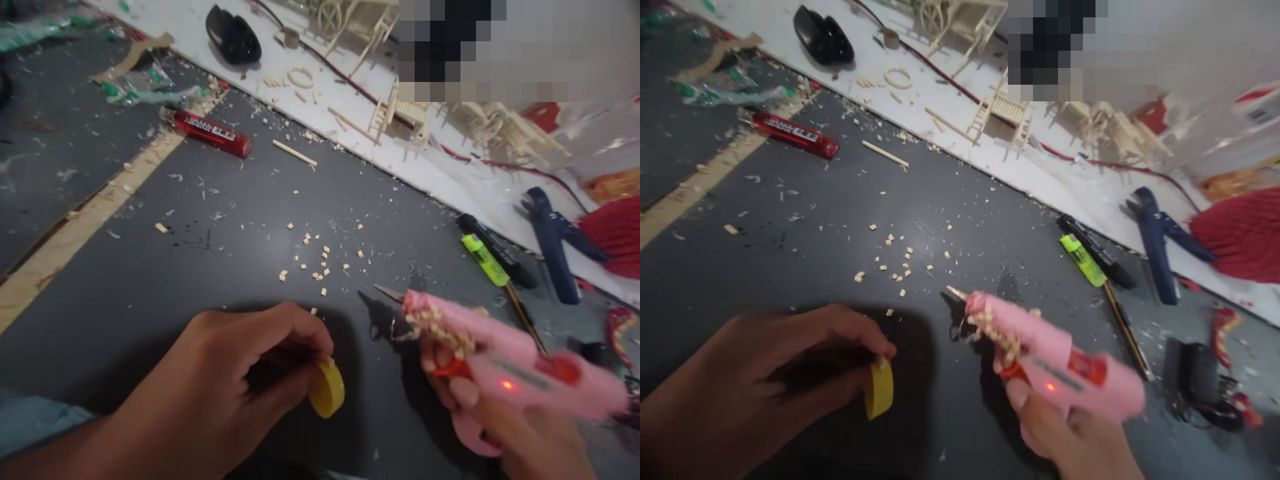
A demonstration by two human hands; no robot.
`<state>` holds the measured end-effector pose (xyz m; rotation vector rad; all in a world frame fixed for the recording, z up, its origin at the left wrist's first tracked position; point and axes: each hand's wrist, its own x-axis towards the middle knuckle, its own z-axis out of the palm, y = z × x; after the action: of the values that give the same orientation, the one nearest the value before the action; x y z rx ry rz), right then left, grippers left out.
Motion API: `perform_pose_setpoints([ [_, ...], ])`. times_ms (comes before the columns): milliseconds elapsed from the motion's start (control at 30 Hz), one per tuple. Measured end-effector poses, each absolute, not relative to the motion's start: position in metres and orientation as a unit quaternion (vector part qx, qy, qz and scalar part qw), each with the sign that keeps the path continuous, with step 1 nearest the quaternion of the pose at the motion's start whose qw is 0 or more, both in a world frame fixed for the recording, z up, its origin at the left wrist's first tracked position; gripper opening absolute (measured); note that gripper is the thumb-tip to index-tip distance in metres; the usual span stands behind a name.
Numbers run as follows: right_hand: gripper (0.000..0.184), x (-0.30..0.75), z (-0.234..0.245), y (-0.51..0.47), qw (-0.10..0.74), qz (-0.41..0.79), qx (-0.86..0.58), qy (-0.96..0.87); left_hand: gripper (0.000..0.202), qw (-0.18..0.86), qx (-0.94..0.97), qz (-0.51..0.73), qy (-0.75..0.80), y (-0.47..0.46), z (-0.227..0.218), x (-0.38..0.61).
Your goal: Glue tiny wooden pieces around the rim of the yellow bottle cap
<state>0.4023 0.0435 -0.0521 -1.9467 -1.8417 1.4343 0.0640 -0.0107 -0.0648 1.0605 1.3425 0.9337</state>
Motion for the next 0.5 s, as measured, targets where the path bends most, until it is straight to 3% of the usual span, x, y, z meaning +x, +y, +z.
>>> perform_pose_setpoints([
  [167,0.044,0.383,-0.031,0.068,0.134,0.653,-0.600,-0.443,0.009,0.599,0.444,0.383,0.545,-0.014,-0.067,0.064],
  [233,0.047,0.382,-0.027,0.075,0.141,0.668,-0.598,-0.420,0.007,0.600,0.451,0.384,0.538,-0.013,-0.067,0.065],
  [400,0.061,0.401,-0.016,0.078,0.175,0.570,-0.627,-0.502,0.004,0.589,0.460,0.386,0.541,-0.006,-0.058,0.068],
  [500,0.074,0.408,-0.013,0.077,0.178,0.447,-0.655,-0.583,0.008,0.583,0.471,0.394,0.532,-0.004,-0.047,0.068],
])
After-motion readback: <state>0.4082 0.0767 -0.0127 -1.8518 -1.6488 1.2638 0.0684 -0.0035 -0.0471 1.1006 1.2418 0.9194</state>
